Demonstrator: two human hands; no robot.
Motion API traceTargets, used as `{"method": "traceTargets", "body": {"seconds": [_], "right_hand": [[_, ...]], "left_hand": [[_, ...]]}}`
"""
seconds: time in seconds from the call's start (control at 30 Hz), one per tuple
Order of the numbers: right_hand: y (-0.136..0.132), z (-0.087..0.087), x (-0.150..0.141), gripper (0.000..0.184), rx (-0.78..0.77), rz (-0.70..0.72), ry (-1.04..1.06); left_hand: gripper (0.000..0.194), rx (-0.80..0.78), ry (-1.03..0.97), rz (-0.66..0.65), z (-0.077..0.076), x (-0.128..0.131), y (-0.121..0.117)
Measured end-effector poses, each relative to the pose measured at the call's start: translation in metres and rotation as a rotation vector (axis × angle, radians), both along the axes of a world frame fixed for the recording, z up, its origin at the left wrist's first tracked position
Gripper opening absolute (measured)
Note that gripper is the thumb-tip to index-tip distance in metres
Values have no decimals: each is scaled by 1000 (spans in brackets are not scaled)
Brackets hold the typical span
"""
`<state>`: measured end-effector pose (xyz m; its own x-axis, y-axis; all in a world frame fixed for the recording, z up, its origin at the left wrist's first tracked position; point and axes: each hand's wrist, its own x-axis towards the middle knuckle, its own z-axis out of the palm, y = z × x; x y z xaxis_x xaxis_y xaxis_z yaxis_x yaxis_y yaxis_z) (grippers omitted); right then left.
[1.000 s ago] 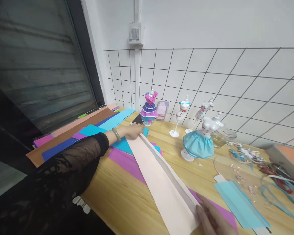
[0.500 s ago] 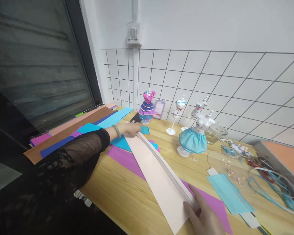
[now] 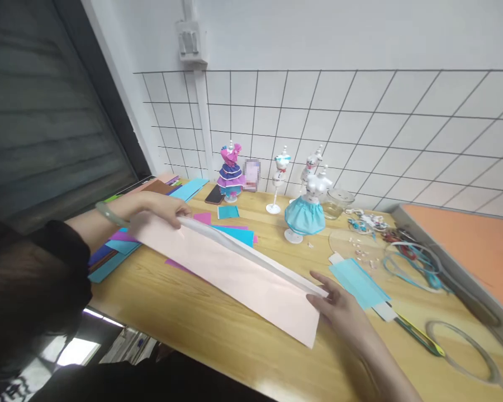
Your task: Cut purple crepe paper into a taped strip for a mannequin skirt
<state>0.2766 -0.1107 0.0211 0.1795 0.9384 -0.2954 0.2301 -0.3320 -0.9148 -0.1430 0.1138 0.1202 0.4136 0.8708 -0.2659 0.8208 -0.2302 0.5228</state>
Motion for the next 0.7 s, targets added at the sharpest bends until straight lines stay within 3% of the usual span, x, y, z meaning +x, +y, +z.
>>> {"method": "traceTargets", "body": {"seconds": [0.03,0.1,0.23,0.3,0.5,0.7], "right_hand": [[3,-1,-1,76,-2,20,50],[10,-5,-3,77,23,72,70],[17,-10,-1,72,102,189,-109],[18,-9,3,71,105,260,-152],[28,-4,11,61,142,264,-243],[38,-21,17,51,130,160,-67]], "left_hand": [[21,-145,75,-104,-3,-4,-2],[24,-255,173,-194,-16,-7,-7],[40,-262,164,-224,-47,3,-12],[46,-281,106,-243,-54,18,-14],[40,-172,54,-452,-56,99,-30],[48,-23,-99,-554,-82,178,-57]]}}
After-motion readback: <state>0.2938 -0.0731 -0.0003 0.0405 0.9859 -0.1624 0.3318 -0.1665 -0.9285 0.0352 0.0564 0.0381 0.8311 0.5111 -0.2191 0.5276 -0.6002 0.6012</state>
